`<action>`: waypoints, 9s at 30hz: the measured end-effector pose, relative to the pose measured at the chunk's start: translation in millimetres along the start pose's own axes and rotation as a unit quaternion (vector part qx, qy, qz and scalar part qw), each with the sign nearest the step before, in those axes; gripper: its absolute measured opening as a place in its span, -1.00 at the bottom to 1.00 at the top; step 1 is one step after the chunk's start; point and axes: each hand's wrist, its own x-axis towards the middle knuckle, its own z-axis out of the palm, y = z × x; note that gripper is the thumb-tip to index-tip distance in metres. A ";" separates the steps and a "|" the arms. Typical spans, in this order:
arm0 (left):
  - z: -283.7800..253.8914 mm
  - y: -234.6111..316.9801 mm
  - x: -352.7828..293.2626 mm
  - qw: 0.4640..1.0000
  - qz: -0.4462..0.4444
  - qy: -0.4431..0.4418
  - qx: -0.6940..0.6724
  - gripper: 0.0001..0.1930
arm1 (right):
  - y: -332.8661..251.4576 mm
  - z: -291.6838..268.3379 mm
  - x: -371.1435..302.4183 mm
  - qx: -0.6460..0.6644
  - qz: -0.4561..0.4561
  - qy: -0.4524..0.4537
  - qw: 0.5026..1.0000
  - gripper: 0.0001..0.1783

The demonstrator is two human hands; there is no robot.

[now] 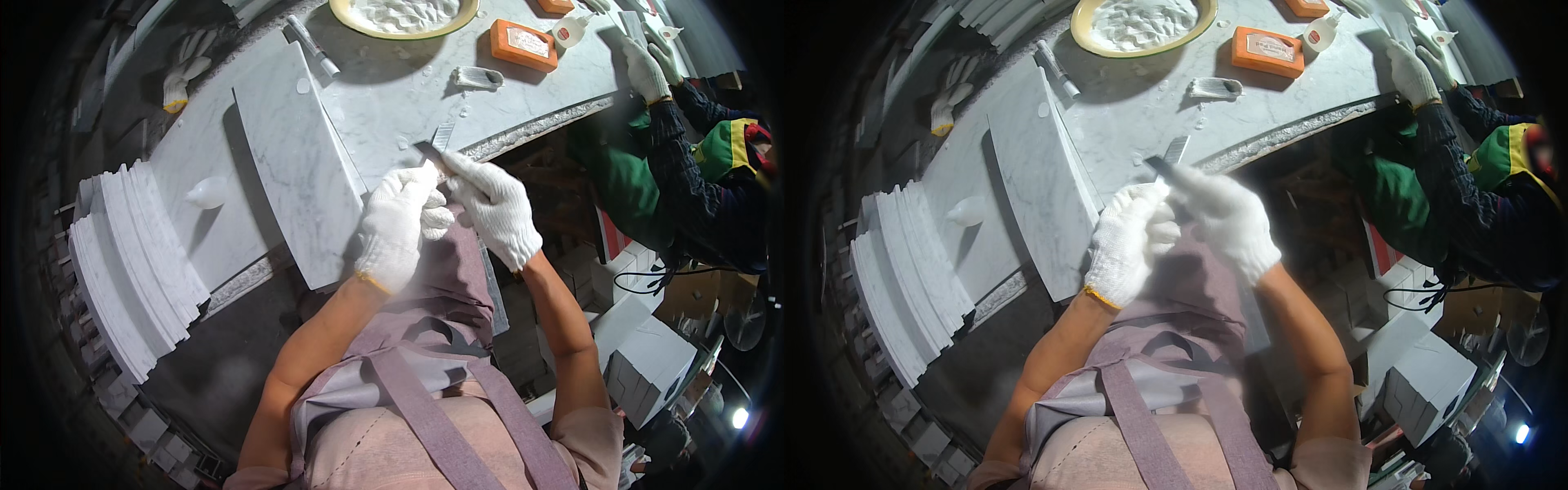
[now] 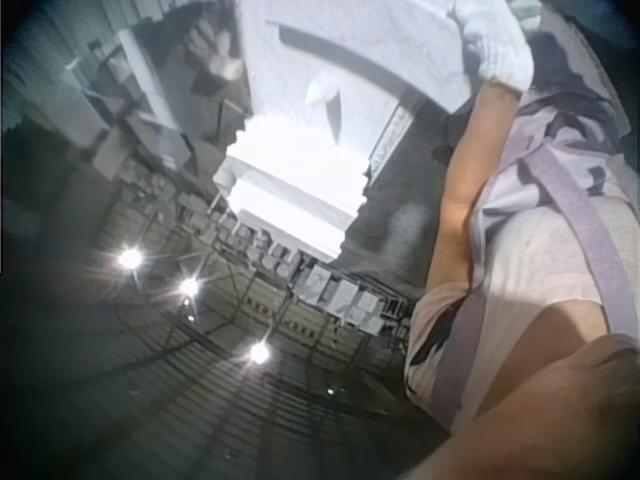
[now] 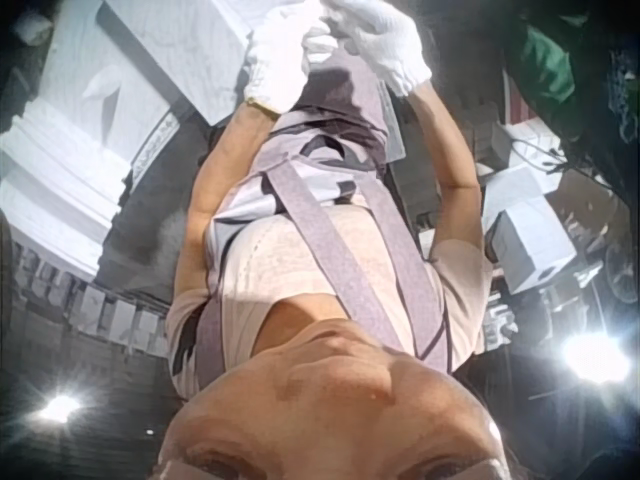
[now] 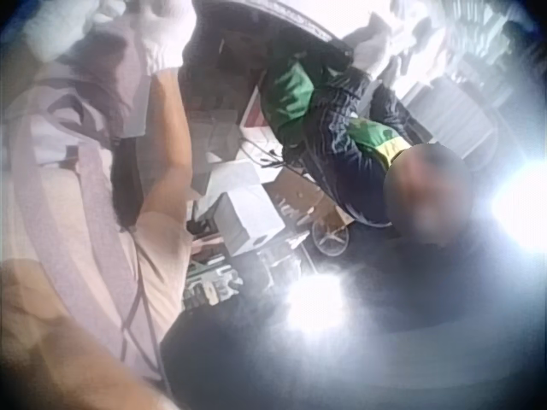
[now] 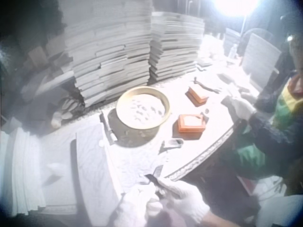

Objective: The person applies adhesive from a small bottle onto a white rectangular tile and spreads it with a metal scraper. They repeat this process on multiple tiles, occasionally wiping the scraper and adjusting the tile position.

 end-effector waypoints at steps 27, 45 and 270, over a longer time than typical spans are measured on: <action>-10.5 -4.4 14.0 0.996 -0.016 -0.051 -0.071 -0.89 | -15.4 -3.7 3.4 0.018 0.039 -0.006 0.999 -0.56; 2.4 5.9 3.2 0.999 0.006 0.002 -0.045 -0.86 | -10.5 -13.9 13.2 -0.056 0.013 0.032 0.998 -0.59; 25.9 26.5 34.7 0.987 0.065 0.014 0.149 -0.82 | 25.1 1.1 37.5 -0.173 -0.202 0.215 0.940 -0.58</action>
